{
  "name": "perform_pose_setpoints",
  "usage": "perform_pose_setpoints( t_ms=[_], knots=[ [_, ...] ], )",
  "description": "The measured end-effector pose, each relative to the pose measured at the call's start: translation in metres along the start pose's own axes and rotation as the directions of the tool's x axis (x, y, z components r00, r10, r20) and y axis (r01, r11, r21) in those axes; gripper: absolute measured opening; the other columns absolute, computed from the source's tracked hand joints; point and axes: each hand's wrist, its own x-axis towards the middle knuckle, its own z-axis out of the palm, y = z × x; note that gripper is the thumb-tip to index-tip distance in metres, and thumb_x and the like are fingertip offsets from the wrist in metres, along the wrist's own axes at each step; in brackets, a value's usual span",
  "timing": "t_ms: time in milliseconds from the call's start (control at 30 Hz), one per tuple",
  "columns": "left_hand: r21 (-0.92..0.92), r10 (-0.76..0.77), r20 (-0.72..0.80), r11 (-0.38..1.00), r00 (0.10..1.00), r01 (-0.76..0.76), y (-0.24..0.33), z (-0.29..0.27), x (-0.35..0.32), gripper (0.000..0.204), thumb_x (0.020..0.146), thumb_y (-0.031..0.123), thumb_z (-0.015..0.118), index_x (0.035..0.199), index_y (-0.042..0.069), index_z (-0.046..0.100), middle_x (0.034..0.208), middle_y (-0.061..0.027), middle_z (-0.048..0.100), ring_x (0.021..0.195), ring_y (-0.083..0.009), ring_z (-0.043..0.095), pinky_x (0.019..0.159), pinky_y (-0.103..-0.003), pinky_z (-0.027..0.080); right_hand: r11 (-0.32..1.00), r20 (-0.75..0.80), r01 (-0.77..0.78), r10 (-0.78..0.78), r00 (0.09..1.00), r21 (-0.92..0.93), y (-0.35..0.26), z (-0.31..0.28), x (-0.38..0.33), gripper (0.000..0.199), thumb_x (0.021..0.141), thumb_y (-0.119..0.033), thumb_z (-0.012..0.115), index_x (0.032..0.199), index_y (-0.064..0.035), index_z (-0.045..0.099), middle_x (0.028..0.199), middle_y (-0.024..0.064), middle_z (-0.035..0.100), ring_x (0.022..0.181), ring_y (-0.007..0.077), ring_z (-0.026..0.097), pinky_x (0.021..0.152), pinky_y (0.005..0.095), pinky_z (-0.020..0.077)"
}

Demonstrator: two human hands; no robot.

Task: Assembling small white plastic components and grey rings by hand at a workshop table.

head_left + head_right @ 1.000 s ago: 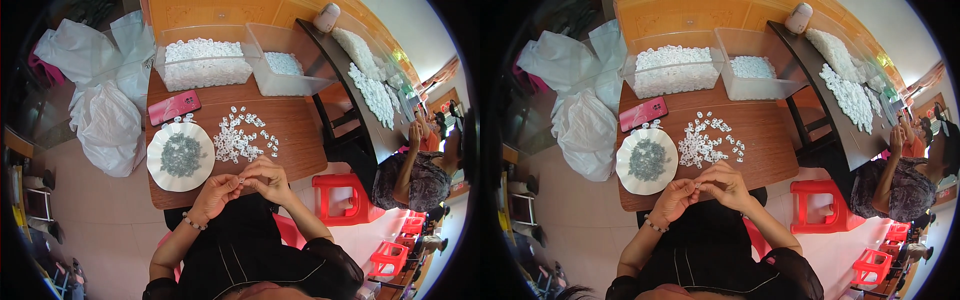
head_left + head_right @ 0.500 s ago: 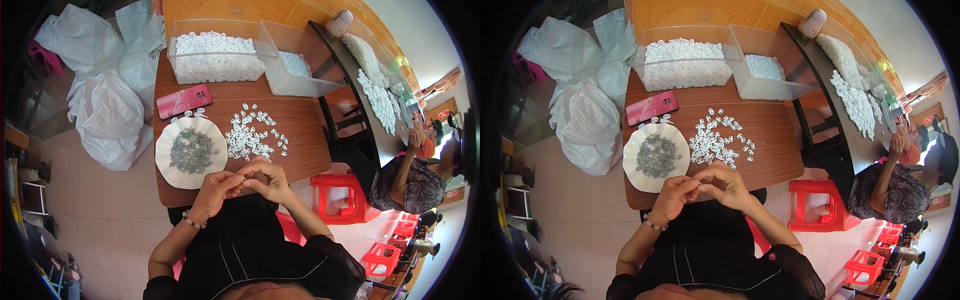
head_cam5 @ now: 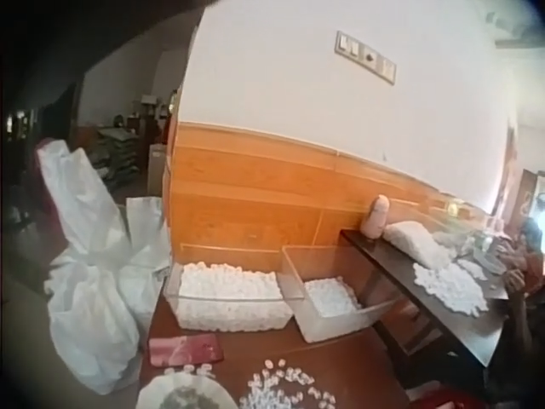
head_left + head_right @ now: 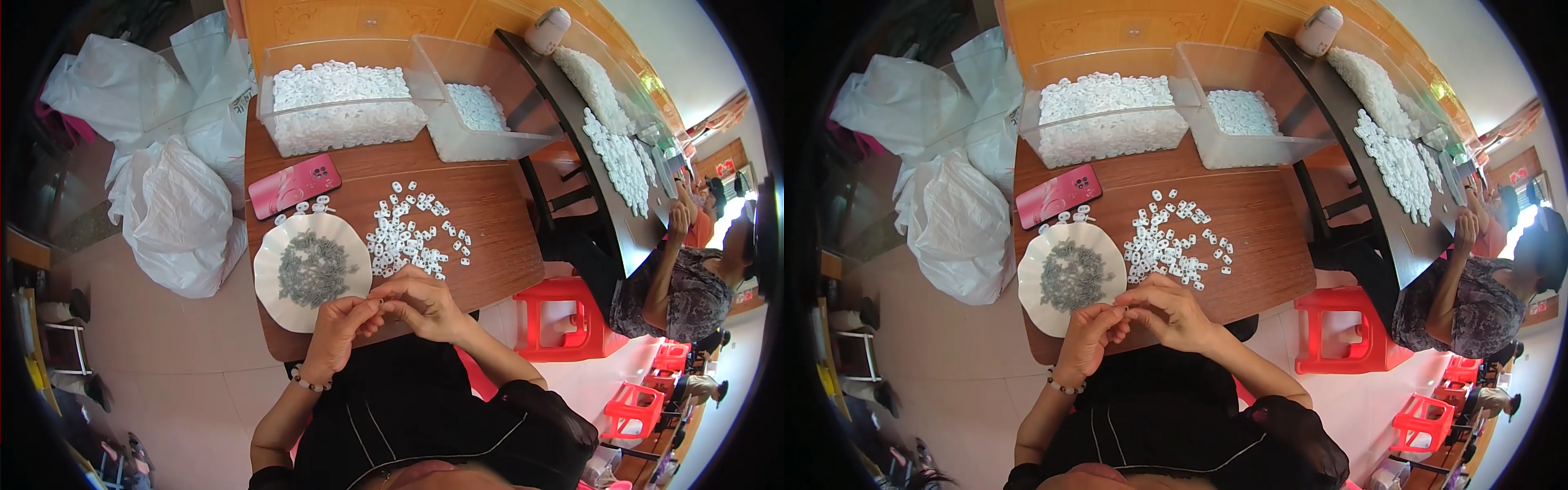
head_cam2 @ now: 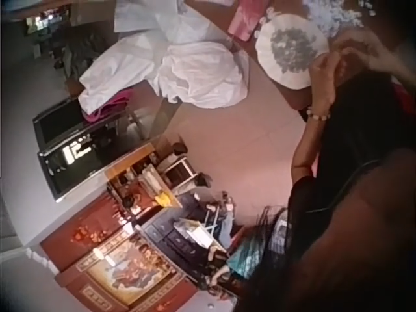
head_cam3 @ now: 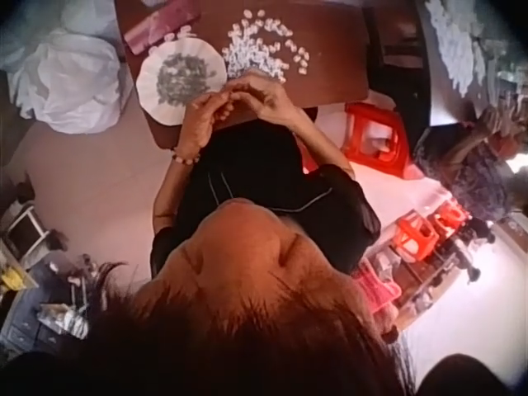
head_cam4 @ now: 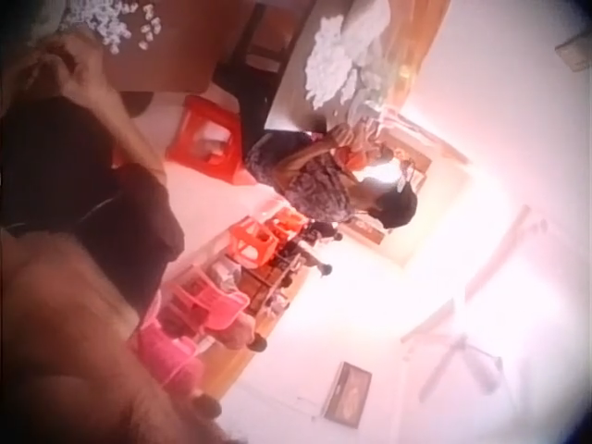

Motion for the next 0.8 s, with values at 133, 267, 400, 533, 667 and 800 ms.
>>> perform_pose_setpoints(
  t_ms=[133,267,400,533,667,800],
  knots=[
    [0.012,-0.004,-0.056,1.000,0.998,0.004,0.004,0.014,0.006,0.020,0.090,0.020,0.064,0.086,0.001,0.069,0.073,-0.0036,0.066,0.061,-0.0055,0.055,0.058,-0.018,0.043,0.999,-0.031,0.044,-0.045,0.999,-0.024,0.003,-0.011,0.006,0.028,0.077,0.004,0.069,0.104,-0.0008,0.066,0.093,0.0081,0.065,0.087,0.0193,0.056,0.077,0.0292,0.0471],
    [0.064,0.089,-0.121,0.995,0.989,-0.081,0.001,0.029,0.019,0.021,0.090,0.020,0.064,0.089,0.000,0.070,0.076,-0.0049,0.067,0.062,-0.0058,0.056,0.059,-0.018,0.043,0.999,-0.063,0.031,-0.029,0.998,0.035,0.021,-0.025,0.009,0.028,0.077,-0.003,0.071,0.104,-0.0034,0.066,0.092,0.0060,0.066,0.085,0.0205,0.056,0.077,0.0314,0.0455],
    [0.152,0.104,-0.146,0.985,0.984,-0.082,0.000,0.043,0.036,0.022,0.092,0.020,0.061,0.089,-0.001,0.070,0.076,-0.0071,0.067,0.062,-0.0071,0.055,0.058,-0.019,0.043,0.983,-0.067,-0.058,0.071,0.995,0.176,0.034,-0.039,0.009,0.022,0.079,-0.003,0.069,0.101,-0.0043,0.068,0.089,0.0052,0.067,0.084,0.0201,0.057,0.078,0.0321,0.0445],
    [0.224,0.108,-0.126,0.972,0.986,-0.078,-0.001,0.051,0.049,0.021,0.092,0.018,0.061,0.089,-0.001,0.069,0.077,-0.0071,0.068,0.062,-0.0074,0.055,0.058,-0.019,0.043,0.988,-0.046,-0.026,0.034,0.998,0.151,0.046,-0.054,0.009,0.021,0.080,-0.001,0.066,0.101,-0.0054,0.069,0.089,0.0046,0.067,0.084,0.0195,0.057,0.077,0.0322,0.0442],
    [0.363,0.147,-0.059,0.925,0.987,-0.116,0.000,0.054,0.059,0.022,0.092,0.017,0.062,0.097,-0.003,0.068,0.081,-0.0069,0.069,0.069,-0.0066,0.058,0.062,-0.020,0.046,0.993,-0.084,0.028,-0.019,0.996,0.112,0.052,-0.064,0.009,0.022,0.080,0.001,0.065,0.101,-0.0058,0.069,0.088,0.0042,0.067,0.083,0.0195,0.057,0.077,0.0321,0.0441],
    [0.457,0.224,-0.093,0.875,0.970,-0.159,0.000,0.062,0.066,0.019,0.089,0.012,0.065,0.100,-0.004,0.067,0.083,-0.0056,0.068,0.073,-0.0073,0.060,0.064,-0.020,0.047,0.996,-0.107,0.013,-0.004,0.994,0.087,0.056,-0.071,0.008,0.020,0.082,-0.003,0.067,0.102,-0.0046,0.069,0.085,0.0040,0.065,0.081,0.0180,0.055,0.077,0.0305,0.0423]
  ],
)
